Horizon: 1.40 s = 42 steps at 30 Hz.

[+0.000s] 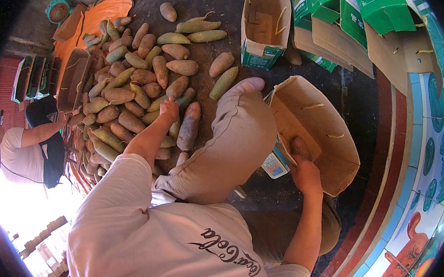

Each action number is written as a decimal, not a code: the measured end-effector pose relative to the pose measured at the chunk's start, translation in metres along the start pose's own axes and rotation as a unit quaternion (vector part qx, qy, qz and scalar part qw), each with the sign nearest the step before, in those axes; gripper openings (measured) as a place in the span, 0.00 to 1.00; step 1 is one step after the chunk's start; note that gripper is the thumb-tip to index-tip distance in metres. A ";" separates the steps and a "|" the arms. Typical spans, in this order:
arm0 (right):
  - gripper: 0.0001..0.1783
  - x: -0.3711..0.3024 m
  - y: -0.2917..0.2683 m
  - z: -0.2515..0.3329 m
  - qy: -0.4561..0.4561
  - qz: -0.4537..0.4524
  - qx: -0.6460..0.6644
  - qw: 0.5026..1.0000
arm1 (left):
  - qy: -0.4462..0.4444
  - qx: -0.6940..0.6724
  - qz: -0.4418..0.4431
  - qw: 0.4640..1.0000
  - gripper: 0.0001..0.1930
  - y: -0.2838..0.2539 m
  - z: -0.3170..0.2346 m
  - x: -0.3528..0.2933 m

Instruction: The person is packing root vegetables (possibly yams or lotus roots) into boxes and weighing them.

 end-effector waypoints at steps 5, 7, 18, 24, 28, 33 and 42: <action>0.16 0.001 -0.002 0.001 -0.005 0.000 -0.013 1.000 | 0.030 -0.045 0.031 0.998 0.22 -0.002 0.005 -0.011; 0.15 0.003 0.000 0.001 0.002 0.017 -0.024 1.000 | 0.024 -0.093 0.093 0.991 0.29 0.012 0.007 -0.021; 0.16 0.005 0.004 -0.004 -0.012 -0.008 -0.022 1.000 | 0.190 0.132 0.202 0.952 0.26 -0.008 -0.038 -0.088; 0.16 0.005 0.005 0.000 -0.014 -0.017 -0.026 0.999 | 0.026 -0.010 0.154 0.988 0.28 -0.031 0.010 -0.092; 0.16 0.008 0.010 -0.006 -0.005 -0.015 -0.040 0.999 | 0.008 -0.096 0.090 0.991 0.26 -0.112 0.034 -0.109; 0.15 0.009 0.010 -0.003 -0.012 -0.018 -0.048 0.999 | 0.055 -0.165 -0.270 0.947 0.24 -0.248 0.048 -0.136; 0.19 0.011 0.014 -0.009 -0.038 -0.040 -0.042 0.998 | 0.332 -0.367 -0.260 0.829 0.23 -0.381 -0.129 -0.194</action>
Point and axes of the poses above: each hand's wrist, its own x-axis towards the middle knuckle, its own y-axis out of the palm, z = x × y, the point moved 9 cm from there along x, towards the middle knuckle, and after that the axes turned 14 degrees about y, right-handed, at the moved point
